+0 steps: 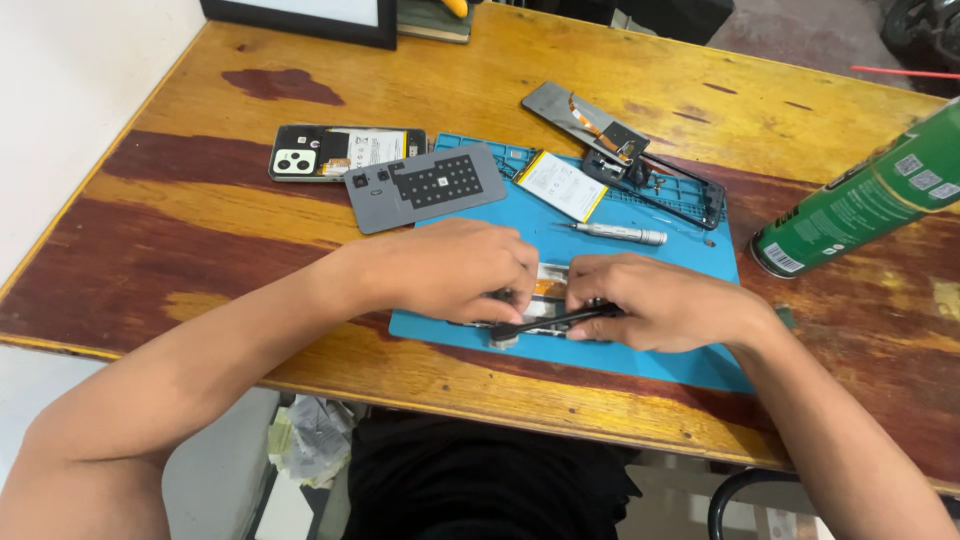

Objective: The person cleans the interior of a disassembled smartphone using a brush and compressed air. They repeatedly brush the internal frame and components while occasionally spraying compressed air to remove debris.

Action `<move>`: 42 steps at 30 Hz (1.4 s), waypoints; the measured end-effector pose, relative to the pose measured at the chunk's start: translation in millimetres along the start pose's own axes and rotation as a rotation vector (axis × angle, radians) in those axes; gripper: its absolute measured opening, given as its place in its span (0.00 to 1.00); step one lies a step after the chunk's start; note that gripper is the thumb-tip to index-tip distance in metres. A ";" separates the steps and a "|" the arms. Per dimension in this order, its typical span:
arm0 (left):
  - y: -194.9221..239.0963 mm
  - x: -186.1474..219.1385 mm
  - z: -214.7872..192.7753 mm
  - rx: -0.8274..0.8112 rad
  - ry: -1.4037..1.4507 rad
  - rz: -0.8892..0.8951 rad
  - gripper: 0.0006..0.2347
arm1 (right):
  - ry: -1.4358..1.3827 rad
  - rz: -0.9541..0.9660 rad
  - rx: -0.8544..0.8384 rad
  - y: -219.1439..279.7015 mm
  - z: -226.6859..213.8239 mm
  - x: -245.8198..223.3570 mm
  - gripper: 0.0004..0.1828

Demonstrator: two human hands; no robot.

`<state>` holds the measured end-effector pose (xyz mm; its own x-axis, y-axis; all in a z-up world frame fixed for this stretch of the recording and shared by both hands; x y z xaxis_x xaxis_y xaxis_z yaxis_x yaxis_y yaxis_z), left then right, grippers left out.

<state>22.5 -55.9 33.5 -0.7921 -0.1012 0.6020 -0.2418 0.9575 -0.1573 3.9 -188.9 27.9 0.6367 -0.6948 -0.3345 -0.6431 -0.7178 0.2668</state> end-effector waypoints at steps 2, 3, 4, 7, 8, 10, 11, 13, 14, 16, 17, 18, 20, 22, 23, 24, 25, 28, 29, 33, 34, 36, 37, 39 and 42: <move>-0.1 -0.7 0.3 0.002 -0.006 -0.045 0.05 | 0.003 0.029 -0.017 0.4 0.6 1.2 0.13; -0.4 0.9 -0.6 0.010 -0.011 -0.037 0.06 | 0.005 -0.001 0.007 0.5 -1.5 -1.6 0.13; -0.7 2.2 -1.8 0.018 -0.015 -0.028 0.06 | 0.006 -0.031 0.031 1.0 -3.9 -4.4 0.12; -1.8 -1.0 -5.1 0.052 -0.004 -0.091 0.06 | 0.054 0.034 0.062 2.4 -9.5 -1.8 0.11; -1.5 -3.8 -6.1 0.065 0.004 -0.127 0.07 | 0.076 0.080 0.065 3.1 -10.7 0.5 0.11; -0.6 -2.7 -11.8 0.097 0.041 -0.072 0.07 | 0.063 0.161 0.034 3.6 -10.4 4.0 0.10; -0.3 -1.9 -14.2 0.112 0.057 -0.042 0.07 | 0.059 0.203 0.020 4.1 -10.7 6.0 0.09; -0.1 -3.3 -15.7 0.148 0.051 -0.041 0.06 | 0.064 0.204 0.047 4.5 -14.7 4.6 0.09; -0.1 -4.2 -16.2 0.166 0.049 -0.039 0.06 | 0.067 0.205 0.060 4.8 -16.1 4.2 0.09; 0.3 -6.9 -17.5 0.187 0.053 -0.033 0.06 | 0.075 0.239 0.068 4.1 -17.5 6.5 0.10; 0.9 -8.6 -18.2 0.198 0.056 -0.031 0.06 | 0.078 0.254 0.071 3.3 -17.9 8.0 0.11; 1.4 -9.9 -18.8 0.205 0.062 -0.024 0.06 | 0.084 0.234 0.078 1.9 -18.1 7.4 0.10; 0.5 -12.7 -19.8 0.217 0.077 -0.006 0.06 | 0.096 0.198 0.094 0.4 -18.6 8.2 0.08; 0.5 -17.4 -19.9 0.228 0.108 -0.015 0.05 | 0.079 0.207 0.097 0.7 -17.0 13.0 0.08; 1.0 -19.8 -20.5 0.235 0.122 -0.021 0.05 | 0.073 0.210 0.100 0.3 -16.3 15.3 0.08; 0.8 -20.5 -20.9 0.241 0.130 -0.002 0.05 | 0.059 0.214 0.102 -0.2 -15.6 17.8 0.08; 0.6 -21.1 -21.1 0.246 0.138 0.016 0.05 | 0.045 0.217 0.103 -0.6 -14.5 20.1 0.07; 0.6 -25.3 -20.2 0.255 0.135 0.014 0.06 | 0.006 0.225 0.100 -1.2 -11.2 28.6 0.07; 0.5 -26.9 -19.6 0.256 0.131 0.005 0.06 | -0.008 0.228 0.096 -1.2 -10.2 32.1 0.07; -0.9 -27.8 -20.5 0.275 0.136 0.006 0.10 | -0.211 0.139 0.144 -2.9 -11.0 40.9 0.08; -1.7 -29.2 -19.6 0.273 0.140 -0.025 0.11 | -0.255 0.134 0.156 -2.7 -11.6 44.1 0.08; -2.1 -32.3 -17.2 0.248 0.112 -0.096 0.12 | -0.272 0.163 0.174 -1.6 -12.2 51.0 0.09; -1.4 -34.0 -15.5 0.226 0.080 -0.136 0.12 | -0.244 0.194 0.180 -0.7 -12.7 54.5 0.09; -0.9 -36.6 -13.4 0.193 0.073 -0.180 0.12 | -0.181 0.236 0.186 0.1 -14.1 58.0 0.10; -0.5 -36.4 -15.3 0.201 0.205 -0.146 0.12 | -0.101 0.268 0.185 -0.9 -15.7 57.8 0.12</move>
<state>60.1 -48.6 23.6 -0.6168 -0.1573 0.7712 -0.4662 0.8625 -0.1969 48.0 -229.1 22.5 0.3951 -0.8432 -0.3645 -0.8541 -0.4833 0.1922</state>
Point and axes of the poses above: each hand's wrist, its own y-axis away from the middle knuckle, its own z-axis out of the palm, x = y × z, the point moved 7 cm from there along -y, towards the middle knuckle, and after that the axes turned 11 degrees about y, right-handed, at the moved point
